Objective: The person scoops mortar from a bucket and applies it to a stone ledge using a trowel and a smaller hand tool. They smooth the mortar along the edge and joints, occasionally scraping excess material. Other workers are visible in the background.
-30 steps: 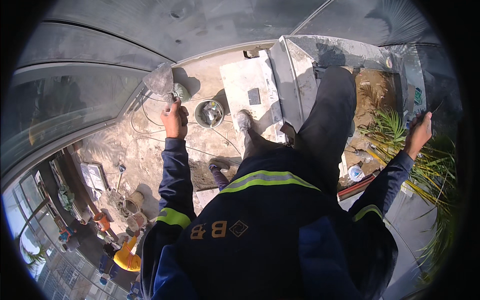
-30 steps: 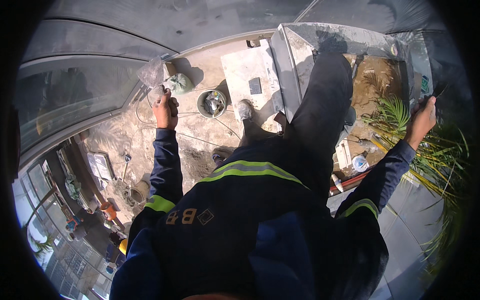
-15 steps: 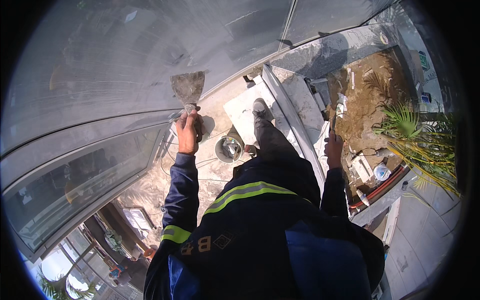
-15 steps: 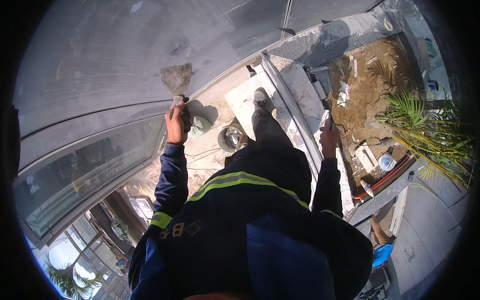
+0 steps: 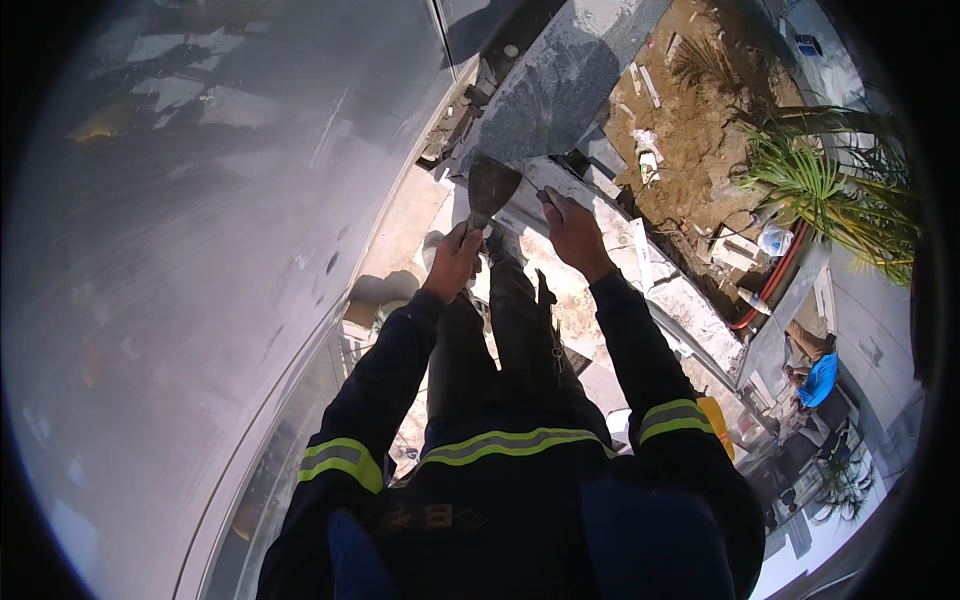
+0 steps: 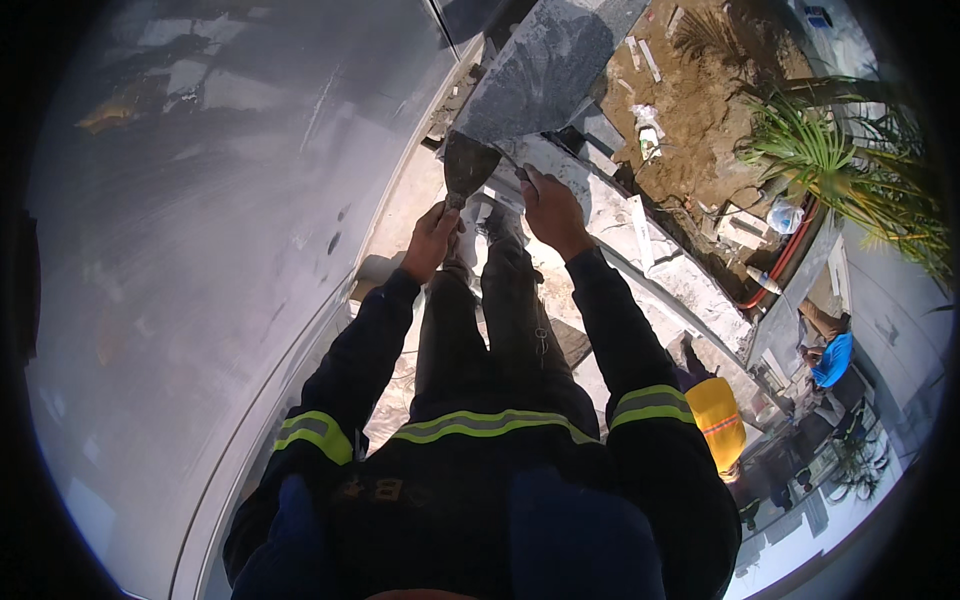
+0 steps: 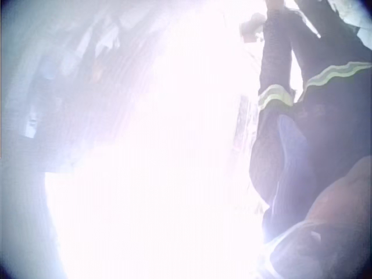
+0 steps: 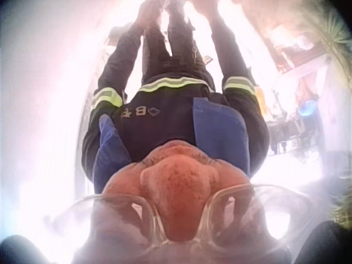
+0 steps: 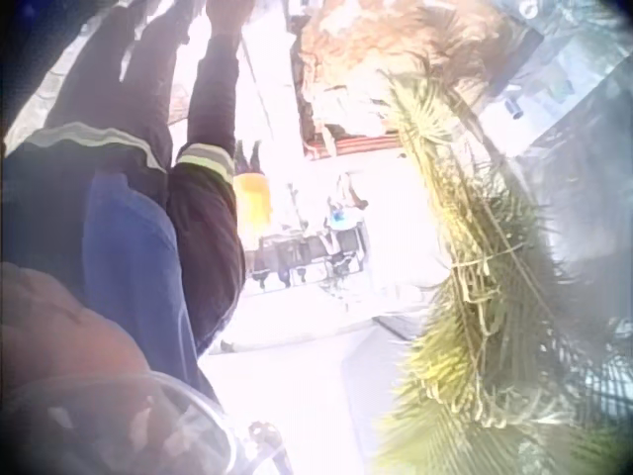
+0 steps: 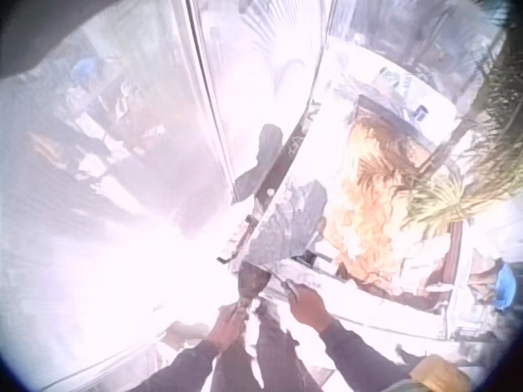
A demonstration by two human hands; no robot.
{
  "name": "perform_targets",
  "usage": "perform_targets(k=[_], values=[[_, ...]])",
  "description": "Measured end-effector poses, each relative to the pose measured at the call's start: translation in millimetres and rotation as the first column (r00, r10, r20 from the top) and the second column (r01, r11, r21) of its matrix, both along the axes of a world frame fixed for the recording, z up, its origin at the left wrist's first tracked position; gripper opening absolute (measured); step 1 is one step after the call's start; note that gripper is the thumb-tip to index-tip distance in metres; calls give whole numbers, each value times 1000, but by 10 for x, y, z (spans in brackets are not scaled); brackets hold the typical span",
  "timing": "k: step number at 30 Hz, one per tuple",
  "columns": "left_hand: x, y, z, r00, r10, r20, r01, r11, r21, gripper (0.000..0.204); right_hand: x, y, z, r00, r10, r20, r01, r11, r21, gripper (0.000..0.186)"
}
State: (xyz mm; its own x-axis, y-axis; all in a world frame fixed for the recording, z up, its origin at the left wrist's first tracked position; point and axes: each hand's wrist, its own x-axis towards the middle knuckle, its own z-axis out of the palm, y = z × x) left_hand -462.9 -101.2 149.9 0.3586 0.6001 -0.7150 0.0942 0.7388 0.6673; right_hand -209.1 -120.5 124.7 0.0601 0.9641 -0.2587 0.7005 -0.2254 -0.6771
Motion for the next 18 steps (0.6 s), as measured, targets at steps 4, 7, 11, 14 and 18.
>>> perform_targets(k=[4, 7, 11, 14, 18], values=[[170, 586, -1676, 994, 93, 57, -88, 993, -79, 28, -298, 415, -299, 956, -44, 290, 105, 974, -199, 43], [375, 580, -2446, 995, 95, -25, -96, 994, -46, 31, -436, 600, -681, 929, 48, 368, 60, 959, -277, 42], [522, 542, -2629, 992, 120, -33, -122, 991, -54, 39, -775, 483, -1065, 902, 115, 415, 22, 950, -310, 44], [475, 587, -2592, 994, 108, 1, -108, 988, -108, 35, -932, 562, -1141, 858, 104, 503, 99, 927, -361, 44], [482, 608, -2566, 997, 35, 67, -25, 991, -134, 30, -905, 797, -1383, 841, 20, 541, 98, 977, -188, 45]])
